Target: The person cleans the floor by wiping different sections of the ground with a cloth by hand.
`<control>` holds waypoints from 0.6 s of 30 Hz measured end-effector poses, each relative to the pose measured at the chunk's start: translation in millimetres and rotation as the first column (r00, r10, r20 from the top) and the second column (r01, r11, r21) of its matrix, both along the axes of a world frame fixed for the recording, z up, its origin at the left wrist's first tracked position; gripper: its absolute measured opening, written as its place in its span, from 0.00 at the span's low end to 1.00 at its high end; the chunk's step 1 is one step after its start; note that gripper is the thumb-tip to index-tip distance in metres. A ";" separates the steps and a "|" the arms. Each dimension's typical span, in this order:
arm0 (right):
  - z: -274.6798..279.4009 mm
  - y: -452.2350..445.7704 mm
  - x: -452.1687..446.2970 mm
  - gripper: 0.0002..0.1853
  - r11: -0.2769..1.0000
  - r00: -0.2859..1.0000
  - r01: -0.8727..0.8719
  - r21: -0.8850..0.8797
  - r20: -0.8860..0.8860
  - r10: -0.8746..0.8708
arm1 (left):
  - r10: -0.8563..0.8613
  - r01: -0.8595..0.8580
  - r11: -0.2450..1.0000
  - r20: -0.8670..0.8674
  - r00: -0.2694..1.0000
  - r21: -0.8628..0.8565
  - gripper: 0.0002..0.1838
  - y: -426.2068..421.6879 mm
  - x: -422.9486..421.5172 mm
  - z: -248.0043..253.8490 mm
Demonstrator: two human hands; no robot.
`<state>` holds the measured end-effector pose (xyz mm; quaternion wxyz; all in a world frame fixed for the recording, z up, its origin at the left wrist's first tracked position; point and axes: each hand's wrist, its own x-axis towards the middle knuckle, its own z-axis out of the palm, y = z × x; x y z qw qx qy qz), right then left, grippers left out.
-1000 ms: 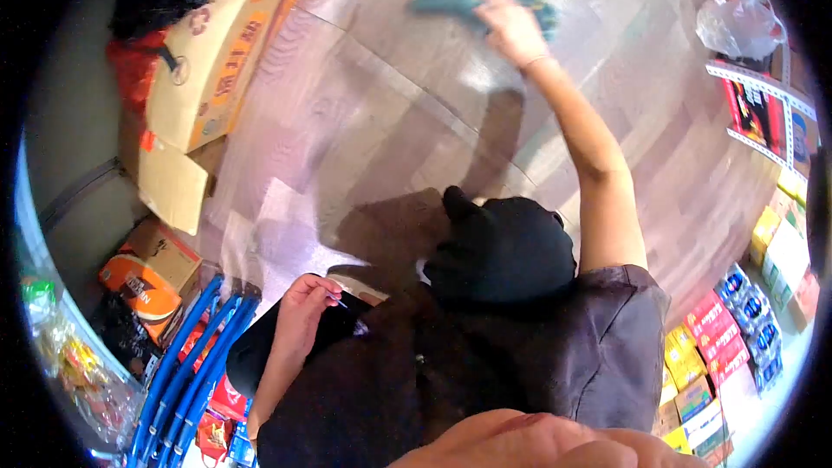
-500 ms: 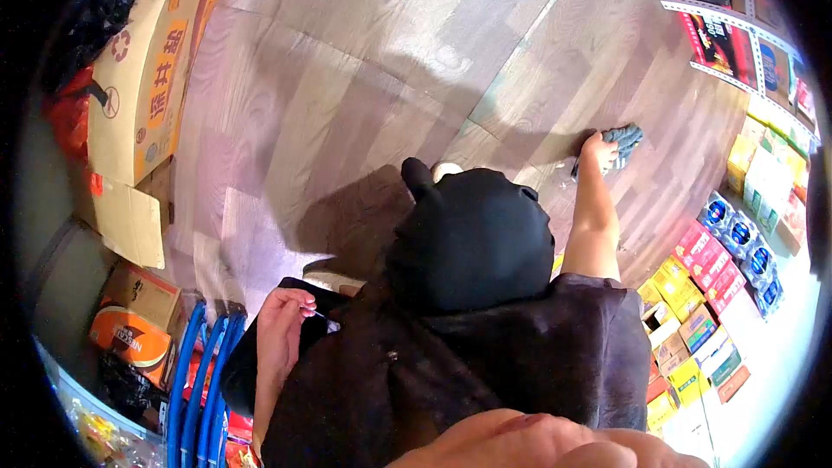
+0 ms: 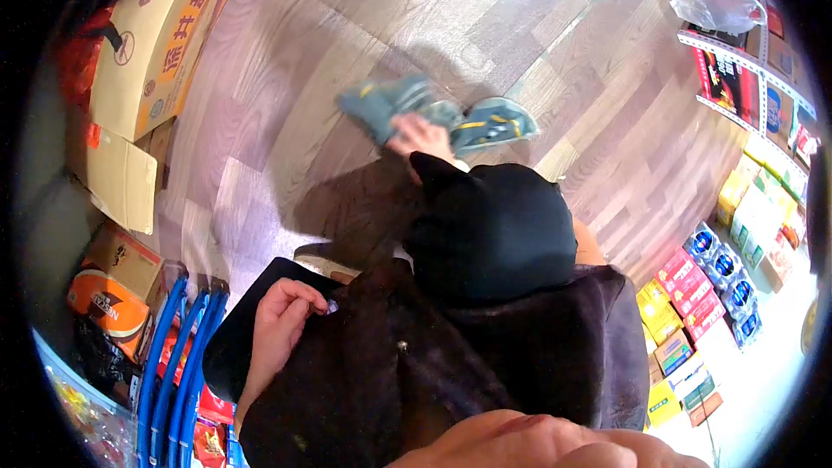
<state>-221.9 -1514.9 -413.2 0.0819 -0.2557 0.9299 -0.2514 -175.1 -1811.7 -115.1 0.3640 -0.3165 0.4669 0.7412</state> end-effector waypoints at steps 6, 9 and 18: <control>1.8 -41.3 -6.5 0.16 0.676 0.675 -0.737 -0.003 -0.059 0.735 | 0.023 -0.025 0.999 0.104 0.994 0.022 0.03 1.8 2.5 -2.6; -21.7 -39.8 -66.6 0.15 0.657 0.638 -0.754 -0.019 -0.262 0.724 | 0.008 -0.010 0.999 0.059 0.998 0.040 0.03 5.9 0.1 -1.1; -7.6 243.7 -263.2 0.24 0.585 0.679 0.731 0.352 -0.462 -0.570 | 0.062 -0.062 0.998 0.078 0.995 -0.003 0.04 -2.3 5.3 9.0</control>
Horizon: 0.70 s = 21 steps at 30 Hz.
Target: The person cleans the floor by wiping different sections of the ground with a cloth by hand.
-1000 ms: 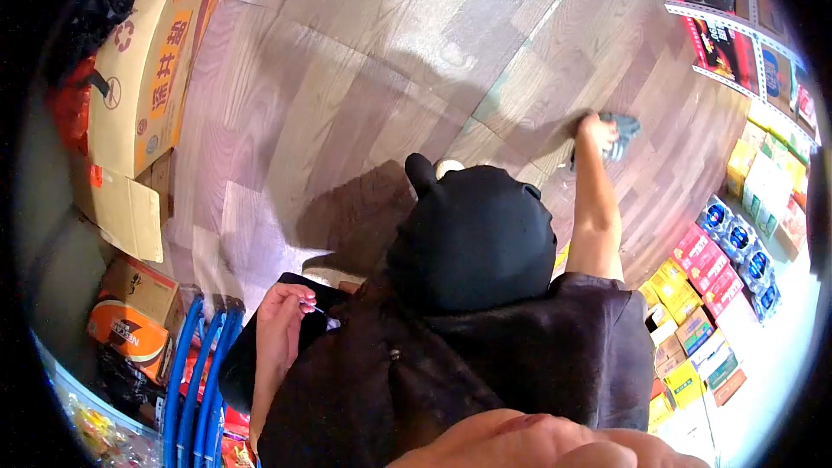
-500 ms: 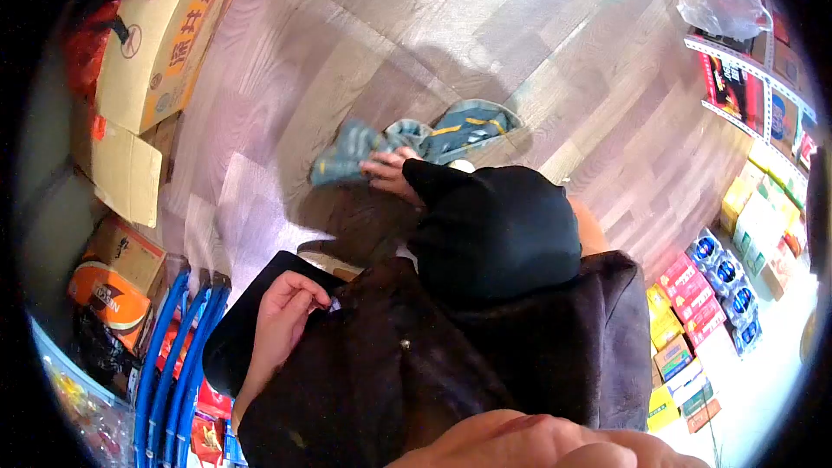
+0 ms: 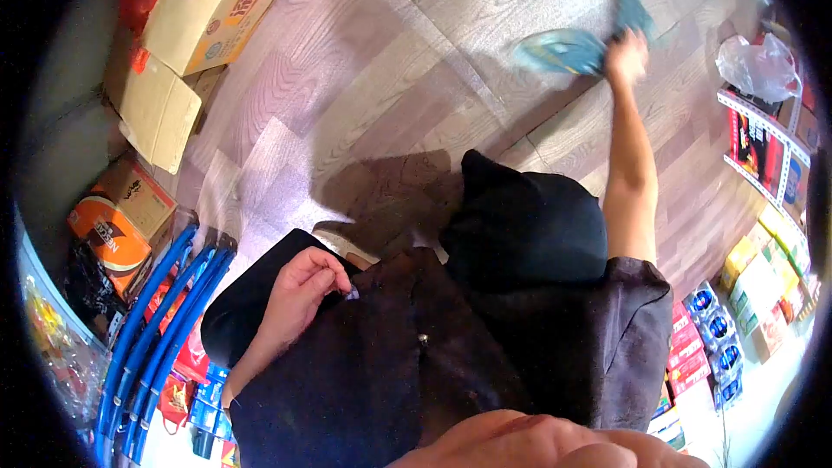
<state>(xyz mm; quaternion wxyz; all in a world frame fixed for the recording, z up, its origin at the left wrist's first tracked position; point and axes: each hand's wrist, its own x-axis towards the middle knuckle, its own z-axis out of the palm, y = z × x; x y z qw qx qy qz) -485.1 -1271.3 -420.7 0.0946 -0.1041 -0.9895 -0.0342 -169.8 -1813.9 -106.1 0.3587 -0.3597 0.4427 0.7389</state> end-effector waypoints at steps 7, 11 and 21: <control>-11.5 153.0 212.0 0.28 0.689 0.686 0.723 -0.041 0.153 -0.711 | -0.006 0.008 1.000 -0.052 0.999 0.027 0.03 -3.3 2.2 -0.2; -9.3 151.1 188.5 0.30 0.353 0.366 0.928 -0.116 0.127 -0.922 | 0.027 -0.025 0.999 -0.035 0.999 0.032 0.03 -7.9 0.8 -8.2; 7.1 -10.9 -159.3 0.42 0.725 0.906 0.422 -0.544 0.219 -0.362 | 0.145 -0.145 0.986 -0.007 0.989 -0.087 0.07 -4.2 12.8 -13.0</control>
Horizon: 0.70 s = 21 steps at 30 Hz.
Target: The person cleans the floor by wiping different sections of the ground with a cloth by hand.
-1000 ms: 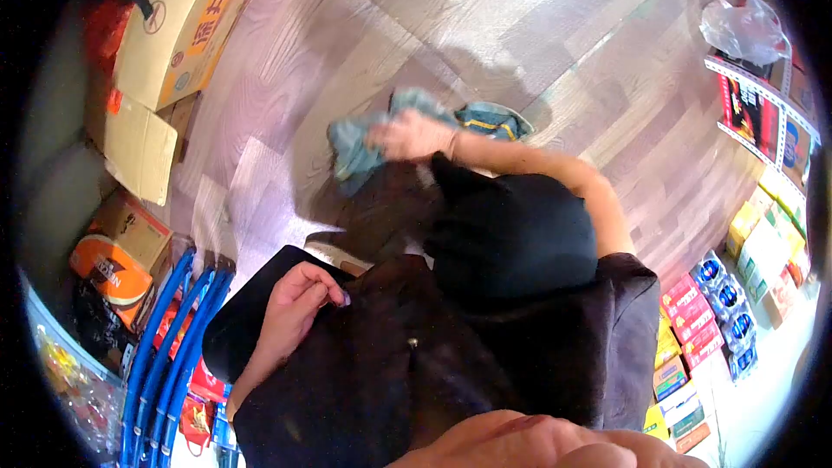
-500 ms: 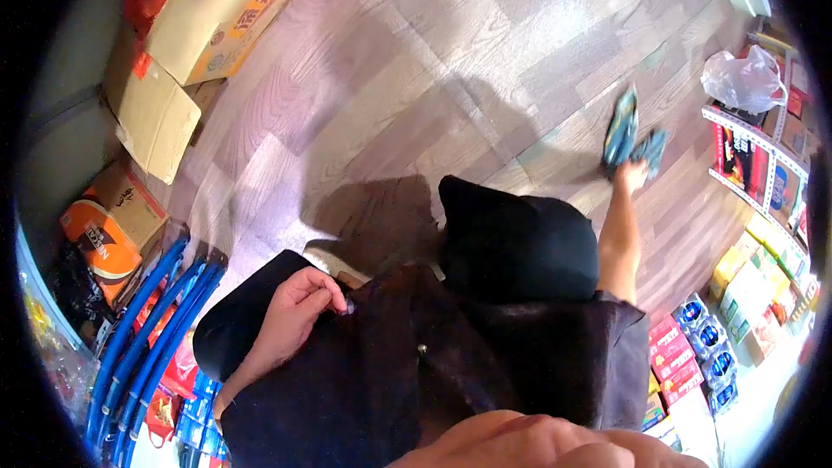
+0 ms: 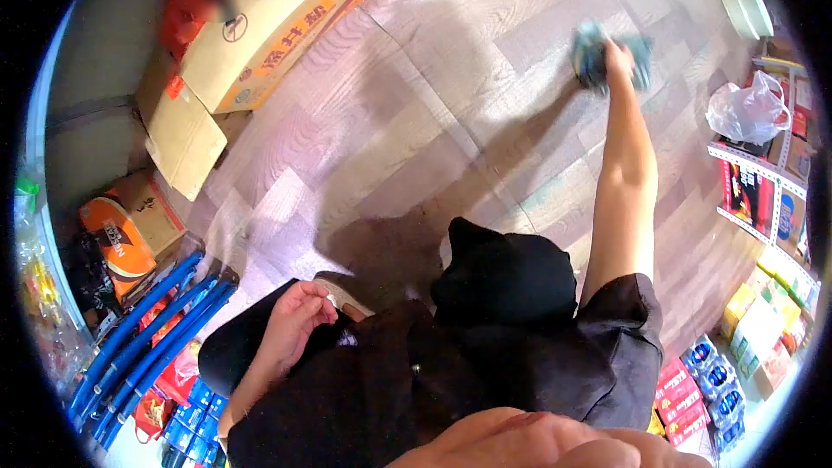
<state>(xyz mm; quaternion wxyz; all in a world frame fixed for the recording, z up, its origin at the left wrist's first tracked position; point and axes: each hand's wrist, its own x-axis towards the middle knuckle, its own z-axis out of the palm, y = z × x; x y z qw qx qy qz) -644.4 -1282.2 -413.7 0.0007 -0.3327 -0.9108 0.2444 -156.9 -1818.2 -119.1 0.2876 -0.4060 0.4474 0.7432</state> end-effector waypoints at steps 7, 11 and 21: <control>0.1 -289.4 -39.2 0.33 0.488 0.488 -0.873 -0.021 -0.023 0.872 | 0.020 0.001 0.979 0.103 0.995 -0.202 0.08 8.8 11.4 -8.4; -5.5 -324.3 30.8 0.22 0.509 0.494 -0.803 0.310 -0.133 0.859 | 0.015 0.002 0.985 0.100 0.995 -0.174 0.07 20.0 1.6 -2.6; -0.6 16.0 -1.0 0.18 0.570 0.755 -0.636 0.520 0.268 0.598 | -0.112 0.125 0.974 0.077 0.991 -0.190 0.07 15.4 3.0 -10.6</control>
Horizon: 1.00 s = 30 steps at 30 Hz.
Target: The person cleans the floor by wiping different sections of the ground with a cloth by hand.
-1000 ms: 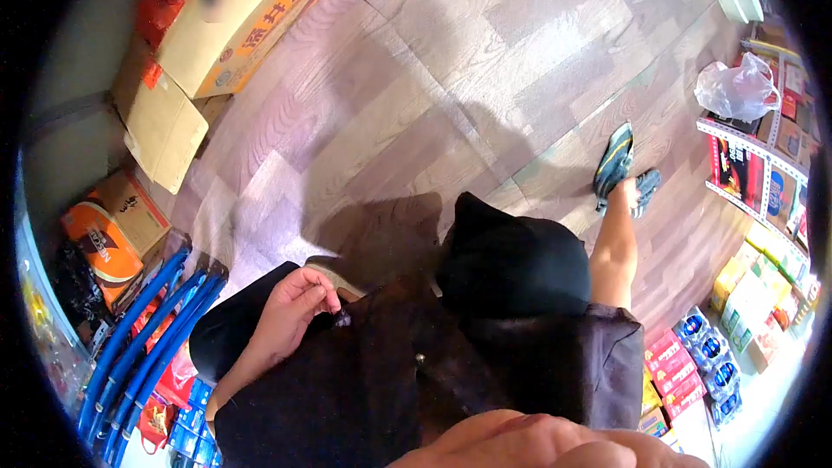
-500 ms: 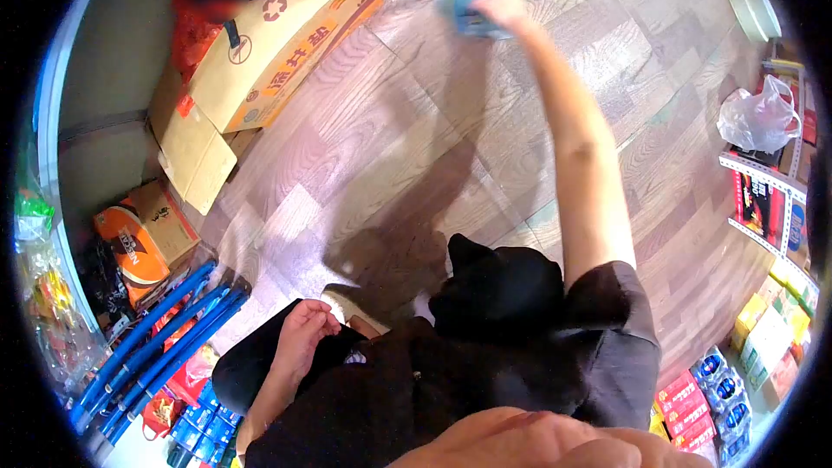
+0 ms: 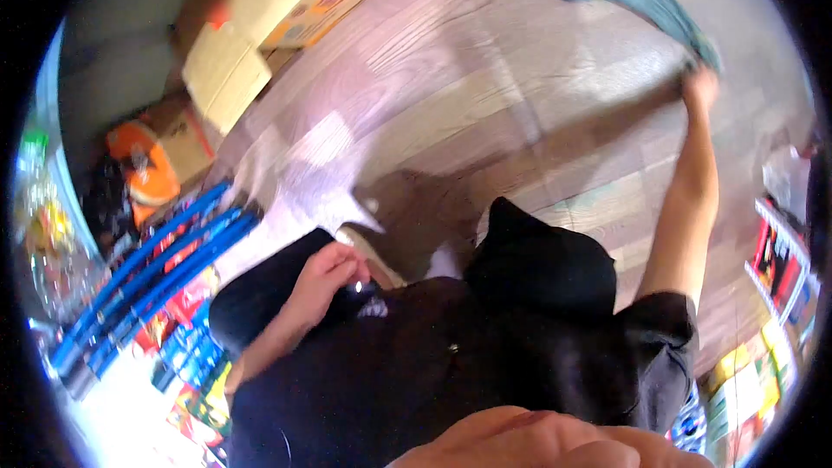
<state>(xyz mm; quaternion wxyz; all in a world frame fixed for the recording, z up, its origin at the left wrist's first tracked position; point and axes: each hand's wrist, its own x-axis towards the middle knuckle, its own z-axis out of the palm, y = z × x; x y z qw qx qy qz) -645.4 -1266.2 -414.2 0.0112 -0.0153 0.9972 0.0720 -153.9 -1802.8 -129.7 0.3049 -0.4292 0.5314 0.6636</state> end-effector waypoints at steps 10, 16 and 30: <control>18.6 -76.6 298.8 0.13 0.904 1.000 0.006 -0.427 0.027 0.006 | -0.144 0.166 0.976 -0.155 0.977 0.141 0.04 -9.5 -22.7 18.0; -1.9 -241.3 426.9 0.23 0.448 0.619 0.026 -0.894 0.366 0.695 | -0.213 0.247 0.950 -0.183 0.960 0.191 0.03 -13.7 -15.6 35.0; 26.6 -187.6 91.7 0.38 0.871 0.979 0.202 -0.447 0.107 -0.172 | -0.028 0.081 0.965 -0.209 0.977 0.248 0.02 -21.8 4.9 45.6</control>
